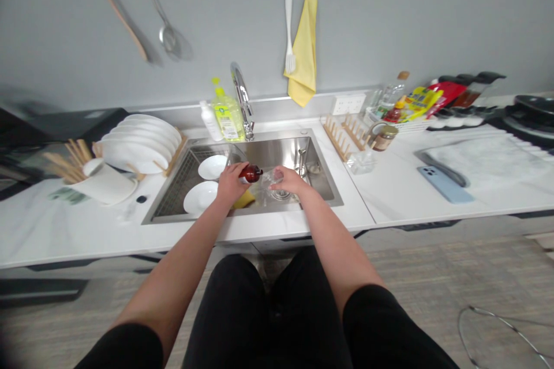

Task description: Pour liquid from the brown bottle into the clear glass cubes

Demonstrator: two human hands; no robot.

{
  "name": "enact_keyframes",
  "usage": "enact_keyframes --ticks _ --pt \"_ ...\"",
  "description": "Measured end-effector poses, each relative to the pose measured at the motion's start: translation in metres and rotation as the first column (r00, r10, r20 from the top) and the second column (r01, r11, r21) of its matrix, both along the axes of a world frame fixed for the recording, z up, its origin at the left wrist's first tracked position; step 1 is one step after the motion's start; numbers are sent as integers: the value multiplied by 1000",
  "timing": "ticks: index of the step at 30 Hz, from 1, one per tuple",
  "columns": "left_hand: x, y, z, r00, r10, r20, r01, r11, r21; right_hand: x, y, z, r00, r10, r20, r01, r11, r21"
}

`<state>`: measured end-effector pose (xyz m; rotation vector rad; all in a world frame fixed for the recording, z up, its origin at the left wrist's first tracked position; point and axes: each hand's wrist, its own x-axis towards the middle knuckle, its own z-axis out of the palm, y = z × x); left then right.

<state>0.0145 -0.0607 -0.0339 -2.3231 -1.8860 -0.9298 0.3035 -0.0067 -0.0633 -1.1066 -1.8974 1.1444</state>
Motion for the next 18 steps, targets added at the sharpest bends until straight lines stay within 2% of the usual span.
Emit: enact_keyframes --ticks 9,18 --pt "2 -4 4 1000 0 -25 0 1000 5 -2 -1 -1 1000 -17 14 17 1000 10" --pt "2 -2 1 999 14 -40 -14 1000 12 -1 -2 2 999 -23 36 23 1000 11"
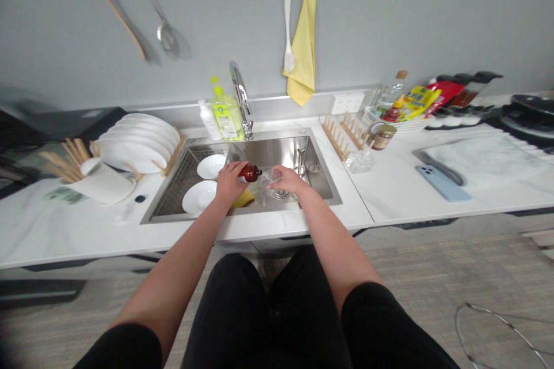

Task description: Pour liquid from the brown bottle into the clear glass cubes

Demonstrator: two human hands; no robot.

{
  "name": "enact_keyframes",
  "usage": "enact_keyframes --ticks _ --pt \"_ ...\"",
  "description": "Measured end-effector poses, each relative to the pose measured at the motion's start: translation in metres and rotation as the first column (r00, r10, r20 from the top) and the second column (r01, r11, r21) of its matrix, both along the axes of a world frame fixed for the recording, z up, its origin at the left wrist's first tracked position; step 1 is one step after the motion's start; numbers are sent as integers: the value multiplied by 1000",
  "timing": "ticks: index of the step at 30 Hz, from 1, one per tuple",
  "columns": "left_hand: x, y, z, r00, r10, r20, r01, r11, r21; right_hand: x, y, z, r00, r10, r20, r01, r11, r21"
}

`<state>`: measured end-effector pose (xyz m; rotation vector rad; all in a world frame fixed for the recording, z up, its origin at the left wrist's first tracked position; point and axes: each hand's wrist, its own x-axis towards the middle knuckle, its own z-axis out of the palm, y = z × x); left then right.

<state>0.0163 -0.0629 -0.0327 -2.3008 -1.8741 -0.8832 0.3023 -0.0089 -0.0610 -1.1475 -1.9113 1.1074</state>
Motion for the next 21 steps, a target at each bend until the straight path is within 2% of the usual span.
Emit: enact_keyframes --ticks 21 --pt "1 -3 1 1000 -1 -25 2 1000 19 -3 -2 3 1000 -6 -9 6 1000 4"
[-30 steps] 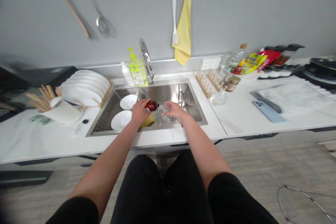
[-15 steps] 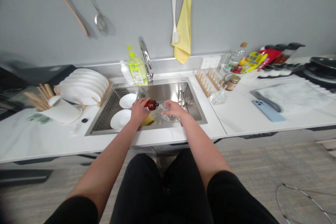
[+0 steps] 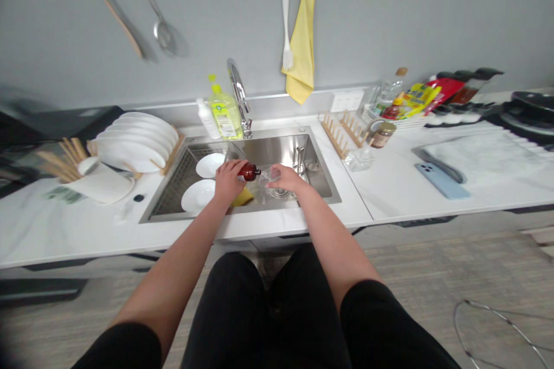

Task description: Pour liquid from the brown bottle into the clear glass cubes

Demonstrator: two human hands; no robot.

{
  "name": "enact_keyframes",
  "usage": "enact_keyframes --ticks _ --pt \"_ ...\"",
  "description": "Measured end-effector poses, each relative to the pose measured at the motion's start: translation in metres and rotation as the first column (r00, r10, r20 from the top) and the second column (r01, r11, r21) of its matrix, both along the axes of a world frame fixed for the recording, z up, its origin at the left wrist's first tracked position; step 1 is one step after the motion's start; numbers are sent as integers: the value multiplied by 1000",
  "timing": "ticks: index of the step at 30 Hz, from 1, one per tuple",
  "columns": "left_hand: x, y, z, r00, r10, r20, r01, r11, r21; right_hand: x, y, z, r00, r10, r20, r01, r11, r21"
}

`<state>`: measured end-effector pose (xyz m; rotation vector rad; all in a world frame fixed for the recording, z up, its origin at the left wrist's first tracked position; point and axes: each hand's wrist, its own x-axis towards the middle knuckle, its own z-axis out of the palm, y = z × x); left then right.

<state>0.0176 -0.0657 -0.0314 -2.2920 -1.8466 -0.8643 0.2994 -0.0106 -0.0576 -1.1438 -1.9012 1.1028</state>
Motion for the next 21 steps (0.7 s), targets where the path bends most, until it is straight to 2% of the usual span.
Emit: enact_keyframes --ticks 21 --pt "0 -2 1 1000 -17 -21 18 1000 26 0 1 -2 1000 11 19 -11 1000 -4"
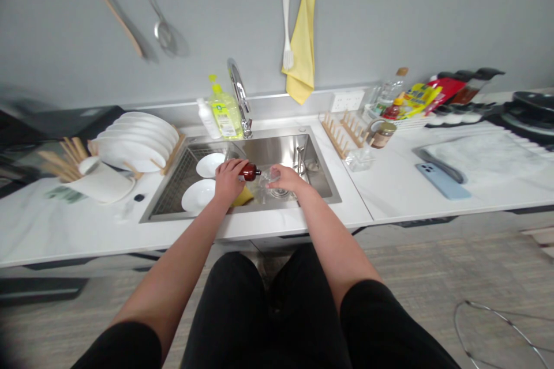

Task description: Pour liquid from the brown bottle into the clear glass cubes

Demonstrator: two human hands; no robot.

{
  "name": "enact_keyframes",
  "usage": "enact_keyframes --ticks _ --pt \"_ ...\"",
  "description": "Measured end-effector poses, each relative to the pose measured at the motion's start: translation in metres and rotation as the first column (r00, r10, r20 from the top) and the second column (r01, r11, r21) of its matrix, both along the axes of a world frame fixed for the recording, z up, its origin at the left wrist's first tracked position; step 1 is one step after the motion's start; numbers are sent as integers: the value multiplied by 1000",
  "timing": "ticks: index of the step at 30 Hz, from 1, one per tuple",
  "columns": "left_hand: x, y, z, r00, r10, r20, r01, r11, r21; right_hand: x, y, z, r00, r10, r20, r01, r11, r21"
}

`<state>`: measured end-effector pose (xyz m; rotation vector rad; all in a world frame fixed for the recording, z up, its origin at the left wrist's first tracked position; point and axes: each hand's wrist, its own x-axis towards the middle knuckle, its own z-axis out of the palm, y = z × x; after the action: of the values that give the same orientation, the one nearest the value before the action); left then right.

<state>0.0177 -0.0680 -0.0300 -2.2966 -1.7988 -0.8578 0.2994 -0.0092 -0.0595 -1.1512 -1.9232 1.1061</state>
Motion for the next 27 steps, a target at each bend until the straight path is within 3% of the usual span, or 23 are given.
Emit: enact_keyframes --ticks 27 --pt "0 -4 3 999 -38 -19 39 999 20 0 5 -8 999 -9 45 8 1000 22"
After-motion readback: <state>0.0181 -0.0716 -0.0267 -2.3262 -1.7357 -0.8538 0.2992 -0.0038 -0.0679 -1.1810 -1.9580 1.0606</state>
